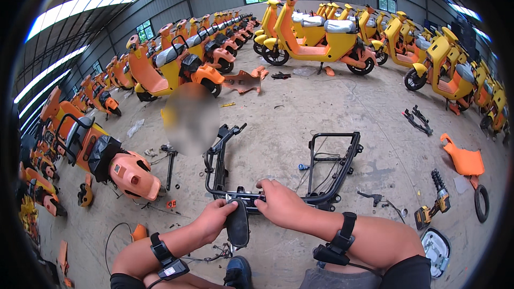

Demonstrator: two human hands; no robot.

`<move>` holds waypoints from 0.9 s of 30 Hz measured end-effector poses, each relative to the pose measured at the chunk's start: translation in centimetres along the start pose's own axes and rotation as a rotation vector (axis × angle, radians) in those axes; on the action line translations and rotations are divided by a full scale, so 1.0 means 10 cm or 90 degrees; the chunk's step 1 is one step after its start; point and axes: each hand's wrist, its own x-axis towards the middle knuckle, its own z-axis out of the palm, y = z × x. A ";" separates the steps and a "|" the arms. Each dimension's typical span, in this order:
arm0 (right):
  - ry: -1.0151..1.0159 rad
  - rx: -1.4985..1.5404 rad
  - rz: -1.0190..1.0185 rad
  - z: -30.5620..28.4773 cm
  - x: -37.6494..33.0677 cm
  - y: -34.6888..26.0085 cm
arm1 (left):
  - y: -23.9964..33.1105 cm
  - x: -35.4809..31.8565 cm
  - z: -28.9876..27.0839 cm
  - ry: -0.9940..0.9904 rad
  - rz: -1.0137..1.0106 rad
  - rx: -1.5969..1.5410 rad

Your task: The person assembles components onto a motorcycle frame while sitting on the floor using a ratchet and an adjustable wrench. They align a metal bracket with the frame and use tools to fasten bolts.

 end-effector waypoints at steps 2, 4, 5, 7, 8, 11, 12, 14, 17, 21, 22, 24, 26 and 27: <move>-0.120 0.052 0.131 0.03 -0.01 0.17 | -0.18 0.02 0.01 -0.044 -0.060 -0.012; -0.281 0.067 0.150 -0.09 0.08 0.15 | 0.00 0.06 0.01 -0.071 -0.043 -0.022; -0.352 0.036 0.129 -0.12 0.09 0.18 | -0.06 0.09 0.03 -0.080 -0.059 -0.032; -0.313 0.004 0.073 -0.09 0.05 0.26 | 0.16 0.01 0.11 -0.134 -0.034 -0.114; -0.300 0.008 0.043 -0.07 0.08 0.26 | 0.19 0.06 0.09 -0.113 -0.015 -0.103; -0.395 0.279 0.139 -0.18 0.23 -0.04 | 0.30 0.16 0.00 -0.073 0.061 -0.123; -0.391 0.342 0.140 -0.12 0.28 -0.02 | 0.34 0.16 0.03 -0.063 0.100 -0.139; -0.326 0.332 0.083 -0.13 0.33 0.01 | 0.44 0.11 0.11 -0.043 0.178 -0.170; -0.361 0.421 0.085 -0.15 0.36 -0.01 | 0.38 0.22 0.05 -0.158 0.141 -0.214; -0.238 0.348 -0.043 -0.08 0.31 0.13 | 0.41 0.12 0.15 -0.342 -0.004 -0.381; -0.191 0.284 -0.104 -0.07 0.30 0.19 | 0.38 0.14 0.17 -0.348 0.036 -0.330; -0.134 0.300 -0.019 -0.19 0.33 0.21 | 0.35 0.17 0.21 -0.318 0.066 -0.328; -0.052 0.261 0.067 -0.39 0.43 0.23 | 0.37 0.21 0.25 -0.288 0.052 -0.358; 0.002 0.216 0.109 -0.47 0.48 0.27 | 0.42 0.22 0.30 -0.265 0.044 -0.370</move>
